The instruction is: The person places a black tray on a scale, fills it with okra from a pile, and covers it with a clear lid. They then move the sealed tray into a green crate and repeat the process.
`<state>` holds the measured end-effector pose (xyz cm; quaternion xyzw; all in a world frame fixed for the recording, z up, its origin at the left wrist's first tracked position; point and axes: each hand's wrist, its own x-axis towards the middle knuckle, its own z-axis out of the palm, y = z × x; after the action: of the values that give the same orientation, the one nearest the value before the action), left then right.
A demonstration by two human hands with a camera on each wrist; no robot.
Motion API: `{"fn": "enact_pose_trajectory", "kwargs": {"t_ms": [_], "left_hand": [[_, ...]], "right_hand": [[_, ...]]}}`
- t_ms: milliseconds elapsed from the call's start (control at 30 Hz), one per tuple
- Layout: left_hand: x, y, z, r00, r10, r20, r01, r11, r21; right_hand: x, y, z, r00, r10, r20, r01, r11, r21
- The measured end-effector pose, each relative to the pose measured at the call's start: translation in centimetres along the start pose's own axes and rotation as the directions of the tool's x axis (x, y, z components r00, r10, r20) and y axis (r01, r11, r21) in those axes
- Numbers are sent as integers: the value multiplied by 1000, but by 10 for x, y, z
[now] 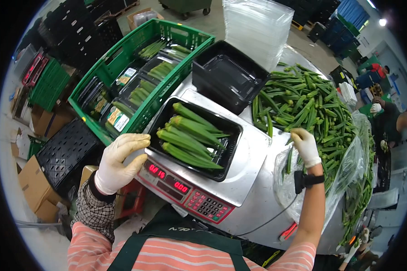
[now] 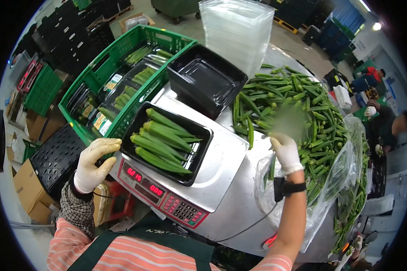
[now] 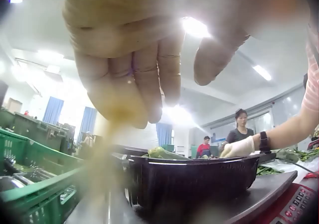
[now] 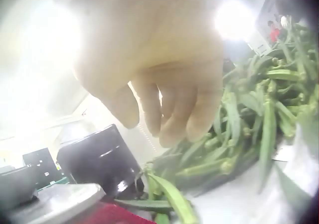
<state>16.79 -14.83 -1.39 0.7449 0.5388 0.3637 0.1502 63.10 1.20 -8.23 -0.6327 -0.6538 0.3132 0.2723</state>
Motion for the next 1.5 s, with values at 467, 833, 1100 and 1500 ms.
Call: {"fn": "enact_pose_trajectory", "kwargs": {"t_ms": [467,833,1100,1500], "left_hand": [[-21,-10,-4,990,-119,-78,117,993,-27],[-40,-36,-8,964,-244,-103,242,970,-30],[-39,-43,-11,954,-276,-120,268,960,-76],[-49,-37,-21,940,-304,-157,296,952,-73]], "right_hand": [[141,-192,45,577,-777,-249,588,608,-533],[223,-244,2,889,-422,-178,138,618,-774],[234,-256,14,916,-401,-23,119,325,-938],[253,-233,10,789,-600,-134,200,457,-867]]}}
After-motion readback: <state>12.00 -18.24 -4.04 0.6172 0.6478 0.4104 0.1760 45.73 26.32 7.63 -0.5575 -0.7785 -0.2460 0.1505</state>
